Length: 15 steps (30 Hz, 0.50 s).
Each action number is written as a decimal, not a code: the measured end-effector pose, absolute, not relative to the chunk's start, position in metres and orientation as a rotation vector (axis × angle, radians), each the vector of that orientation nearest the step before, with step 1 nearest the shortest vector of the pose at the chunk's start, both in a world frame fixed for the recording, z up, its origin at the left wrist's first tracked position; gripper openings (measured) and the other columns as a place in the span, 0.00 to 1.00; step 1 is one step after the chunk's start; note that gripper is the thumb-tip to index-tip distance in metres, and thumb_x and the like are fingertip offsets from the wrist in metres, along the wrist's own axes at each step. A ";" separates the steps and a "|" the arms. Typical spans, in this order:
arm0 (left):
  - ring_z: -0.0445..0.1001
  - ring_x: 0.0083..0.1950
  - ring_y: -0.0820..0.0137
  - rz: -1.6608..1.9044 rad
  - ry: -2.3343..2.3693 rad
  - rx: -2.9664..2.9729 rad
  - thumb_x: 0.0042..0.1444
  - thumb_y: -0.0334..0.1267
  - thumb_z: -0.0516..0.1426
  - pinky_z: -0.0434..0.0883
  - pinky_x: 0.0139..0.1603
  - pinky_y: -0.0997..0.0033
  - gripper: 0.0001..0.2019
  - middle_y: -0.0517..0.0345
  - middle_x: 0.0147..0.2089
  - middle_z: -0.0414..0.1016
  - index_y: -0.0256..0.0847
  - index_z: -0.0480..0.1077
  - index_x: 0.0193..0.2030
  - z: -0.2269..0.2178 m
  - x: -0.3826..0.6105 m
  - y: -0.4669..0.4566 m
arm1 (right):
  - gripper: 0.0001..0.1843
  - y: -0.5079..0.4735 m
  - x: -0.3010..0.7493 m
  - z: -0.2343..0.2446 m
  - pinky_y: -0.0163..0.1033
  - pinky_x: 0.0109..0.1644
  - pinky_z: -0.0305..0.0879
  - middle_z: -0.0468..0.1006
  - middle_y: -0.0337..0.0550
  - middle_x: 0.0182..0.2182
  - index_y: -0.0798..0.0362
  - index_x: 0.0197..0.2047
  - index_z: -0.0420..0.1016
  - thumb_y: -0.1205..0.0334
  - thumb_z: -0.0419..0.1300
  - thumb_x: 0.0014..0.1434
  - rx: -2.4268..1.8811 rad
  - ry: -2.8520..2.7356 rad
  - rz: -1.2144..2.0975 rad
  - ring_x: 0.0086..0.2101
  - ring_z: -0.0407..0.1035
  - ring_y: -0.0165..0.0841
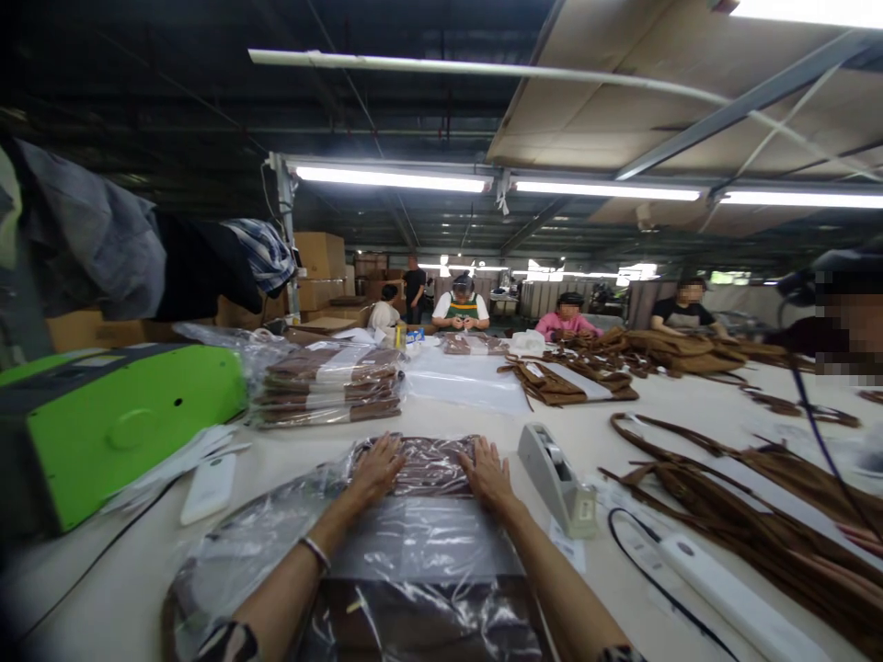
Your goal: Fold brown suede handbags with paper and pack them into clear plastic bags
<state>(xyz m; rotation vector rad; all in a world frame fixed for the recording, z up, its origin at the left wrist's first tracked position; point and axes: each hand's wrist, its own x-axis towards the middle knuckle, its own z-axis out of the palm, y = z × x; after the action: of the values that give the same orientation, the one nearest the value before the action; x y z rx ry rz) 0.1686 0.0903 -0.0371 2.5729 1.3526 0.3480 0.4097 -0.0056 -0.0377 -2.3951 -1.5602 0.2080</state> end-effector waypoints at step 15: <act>0.41 0.77 0.56 0.164 1.226 2.731 0.64 0.51 0.49 0.41 0.74 0.42 0.33 0.52 0.77 0.40 0.44 0.51 0.74 -0.058 0.110 -0.023 | 0.42 -0.142 0.375 -0.069 0.57 0.73 0.29 0.41 0.45 0.72 0.56 0.74 0.46 0.37 0.39 0.67 -2.330 -1.866 0.365 0.71 0.32 0.43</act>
<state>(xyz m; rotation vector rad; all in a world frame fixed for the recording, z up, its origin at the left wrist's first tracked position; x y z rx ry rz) 0.1095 -0.0228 -0.0579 2.7309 1.2259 0.1643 0.3755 -0.1422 -0.0691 -2.3304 -1.8658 0.3652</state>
